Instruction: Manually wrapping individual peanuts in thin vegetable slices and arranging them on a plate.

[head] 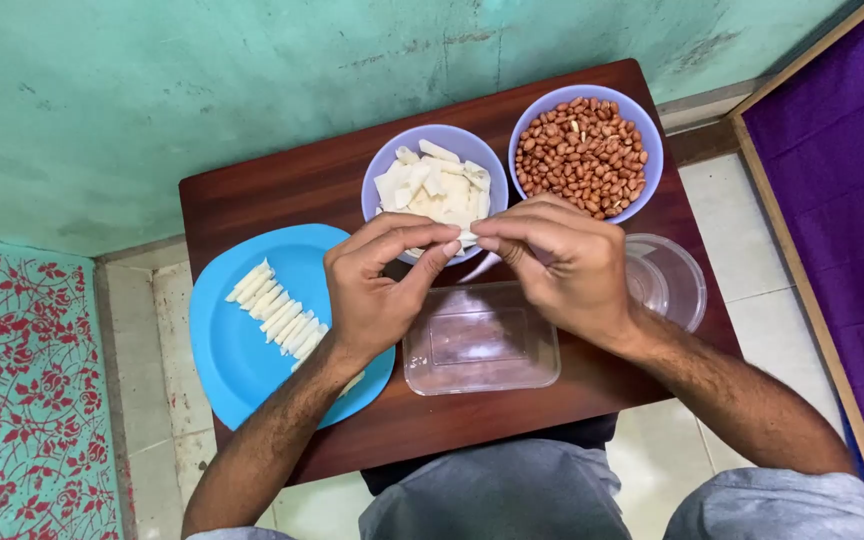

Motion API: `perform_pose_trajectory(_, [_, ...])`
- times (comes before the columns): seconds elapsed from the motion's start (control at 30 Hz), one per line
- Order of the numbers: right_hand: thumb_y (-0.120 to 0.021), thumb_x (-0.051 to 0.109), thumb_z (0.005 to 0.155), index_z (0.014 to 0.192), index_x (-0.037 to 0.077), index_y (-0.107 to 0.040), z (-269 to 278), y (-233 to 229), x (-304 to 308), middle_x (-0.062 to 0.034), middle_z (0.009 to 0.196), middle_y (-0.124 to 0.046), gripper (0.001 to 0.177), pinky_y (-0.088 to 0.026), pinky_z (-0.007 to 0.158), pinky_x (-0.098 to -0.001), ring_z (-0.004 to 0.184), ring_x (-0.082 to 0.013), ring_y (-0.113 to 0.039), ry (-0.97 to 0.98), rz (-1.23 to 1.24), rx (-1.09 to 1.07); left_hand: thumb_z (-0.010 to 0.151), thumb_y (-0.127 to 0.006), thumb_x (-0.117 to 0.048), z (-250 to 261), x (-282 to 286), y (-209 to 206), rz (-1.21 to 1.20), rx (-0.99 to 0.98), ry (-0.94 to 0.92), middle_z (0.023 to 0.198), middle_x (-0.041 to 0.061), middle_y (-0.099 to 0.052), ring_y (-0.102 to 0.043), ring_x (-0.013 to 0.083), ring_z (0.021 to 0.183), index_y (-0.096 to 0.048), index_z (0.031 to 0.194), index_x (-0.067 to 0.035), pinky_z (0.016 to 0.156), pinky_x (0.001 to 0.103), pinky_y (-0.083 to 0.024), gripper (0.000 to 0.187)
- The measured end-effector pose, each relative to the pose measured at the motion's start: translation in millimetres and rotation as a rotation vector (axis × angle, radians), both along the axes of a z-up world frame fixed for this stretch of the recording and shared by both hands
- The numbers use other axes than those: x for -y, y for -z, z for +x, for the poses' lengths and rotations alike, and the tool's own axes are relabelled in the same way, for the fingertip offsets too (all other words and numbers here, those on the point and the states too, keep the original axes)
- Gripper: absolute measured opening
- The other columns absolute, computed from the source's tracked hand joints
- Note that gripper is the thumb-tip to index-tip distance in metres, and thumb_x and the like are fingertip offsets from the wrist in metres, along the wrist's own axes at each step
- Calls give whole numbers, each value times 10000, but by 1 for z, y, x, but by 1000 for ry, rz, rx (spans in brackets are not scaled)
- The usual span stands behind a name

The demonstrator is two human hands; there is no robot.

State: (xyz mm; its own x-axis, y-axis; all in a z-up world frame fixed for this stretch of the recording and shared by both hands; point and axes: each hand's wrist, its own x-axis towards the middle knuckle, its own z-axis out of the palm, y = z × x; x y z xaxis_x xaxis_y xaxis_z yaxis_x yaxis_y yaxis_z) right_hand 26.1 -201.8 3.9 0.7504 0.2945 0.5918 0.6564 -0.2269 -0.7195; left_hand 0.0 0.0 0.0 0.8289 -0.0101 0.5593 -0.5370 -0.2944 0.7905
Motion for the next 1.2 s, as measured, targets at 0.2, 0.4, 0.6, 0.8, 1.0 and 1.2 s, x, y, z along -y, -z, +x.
perform_pose_trajectory(0.2, [-713, 26, 967, 1035, 28, -790, -8, -7, 6, -113, 866, -788, 103, -575, 715, -343, 784, -121, -667, -26, 72, -283, 881, -829, -38, -12, 0, 2, -14, -12, -29, 857, 70, -779, -769, 223, 791, -792, 1030, -93, 745, 360, -613, 163])
perform_pose_trajectory(0.4, [-700, 30, 978, 1079, -8, -743, -15, -2, 3, -102, 764, -717, 116, -594, 693, -288, 711, -115, -659, -79, 225, -424, 840, -841, -1, -28, 1, -3, -104, -71, 57, 851, 88, -779, -762, 204, 788, -795, 1033, -57, 761, 358, -612, 206])
perform_pose_trajectory(0.6, [-721, 18, 959, 1024, -16, -762, -25, -6, -1, -107, 751, -728, 85, -590, 690, -290, 714, -125, -684, -73, 211, -427, 850, -829, 10, -35, -1, 1, -120, -29, 28, 855, 101, -781, -765, 227, 772, -810, 984, -48, 743, 358, -607, 147])
perform_pose_trajectory(0.8, [-767, 32, 908, 1003, 13, -786, -30, -7, 1, -138, 843, -763, 99, -580, 704, -344, 768, -164, -692, -145, 138, -314, 864, -816, 12, -40, -5, 4, -106, -2, 0, 880, 115, -778, -762, 248, 796, -809, 970, -50, 758, 370, -608, 122])
perform_pose_trajectory(1.0, [-794, -7, 866, 1020, -8, -790, -36, 2, 8, -166, 856, -781, 154, -583, 676, -367, 745, -231, -738, -132, 77, -205, 882, -807, -2, -44, -4, 6, -130, -15, 10, 902, 115, -781, -768, 248, 837, -806, 986, -44, 777, 379, -610, 112])
perform_pose_trajectory(1.2, [-775, -66, 856, 959, -24, -799, -39, 8, 8, -153, 807, -771, 114, -572, 632, -360, 678, -240, -723, -148, 108, -131, 840, -841, -4, -50, 2, 16, -185, -77, 89, 900, 142, -789, -764, 245, 821, -802, 1023, -33, 752, 386, -599, 190])
